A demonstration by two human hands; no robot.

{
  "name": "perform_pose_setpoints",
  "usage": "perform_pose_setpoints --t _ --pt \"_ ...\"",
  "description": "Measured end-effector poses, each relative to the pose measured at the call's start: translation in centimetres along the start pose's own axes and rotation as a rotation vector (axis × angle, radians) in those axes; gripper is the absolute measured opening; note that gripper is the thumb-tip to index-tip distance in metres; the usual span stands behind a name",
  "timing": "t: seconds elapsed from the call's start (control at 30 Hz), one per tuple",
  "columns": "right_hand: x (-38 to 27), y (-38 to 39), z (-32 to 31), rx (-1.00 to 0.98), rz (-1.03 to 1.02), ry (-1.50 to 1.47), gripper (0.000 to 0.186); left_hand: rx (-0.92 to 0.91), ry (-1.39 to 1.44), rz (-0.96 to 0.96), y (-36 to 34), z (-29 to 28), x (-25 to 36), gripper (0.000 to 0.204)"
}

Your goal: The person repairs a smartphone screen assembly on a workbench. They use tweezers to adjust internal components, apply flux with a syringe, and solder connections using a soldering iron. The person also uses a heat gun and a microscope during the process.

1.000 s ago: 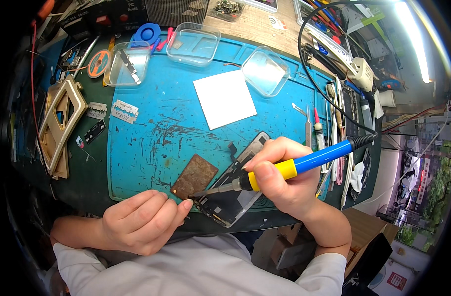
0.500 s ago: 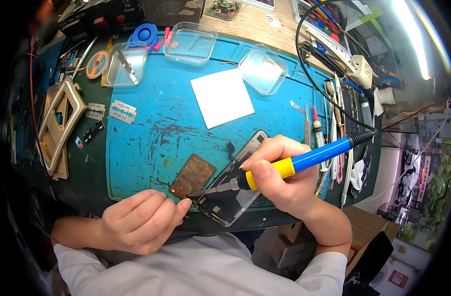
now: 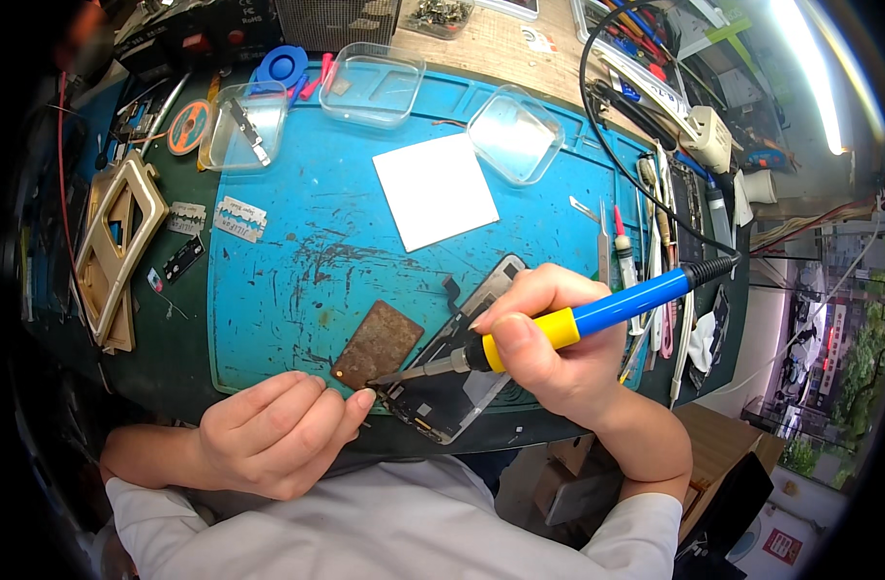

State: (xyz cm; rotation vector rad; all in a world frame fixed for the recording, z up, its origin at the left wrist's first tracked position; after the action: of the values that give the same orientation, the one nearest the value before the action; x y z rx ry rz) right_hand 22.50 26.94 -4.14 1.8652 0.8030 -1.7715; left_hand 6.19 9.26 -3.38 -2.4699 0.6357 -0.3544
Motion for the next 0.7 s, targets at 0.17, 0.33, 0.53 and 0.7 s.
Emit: perform_pose_setpoints --t 0.17,0.33,0.53,0.7 --pt "0.09 0.12 -0.19 0.029 0.005 -0.033 0.019 0.001 -0.003 0.003 -0.06 0.01 -0.01 0.019" --pt "0.06 0.13 -0.13 0.037 0.010 -0.044 0.017 0.001 -0.015 0.011 -0.16 -0.09 -0.03 0.020" --pt "-0.03 0.12 -0.08 0.035 0.009 -0.024 0.015 -0.011 -0.010 0.017 -0.18 -0.10 -0.03 0.019" --pt "-0.22 0.01 0.24 0.008 0.025 -0.052 0.013 -0.004 -0.023 0.023 -0.20 -0.06 0.00 0.018"
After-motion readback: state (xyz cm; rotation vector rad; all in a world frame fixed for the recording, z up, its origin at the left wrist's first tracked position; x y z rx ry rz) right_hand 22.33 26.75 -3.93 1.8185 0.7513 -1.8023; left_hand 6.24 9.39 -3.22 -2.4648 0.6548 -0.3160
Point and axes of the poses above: each hand's wrist, its own y-axis away from the middle knuckle, its own z-axis out of the palm, x = y × z, the point moved 6 cm from there along -y, towards the middle knuckle
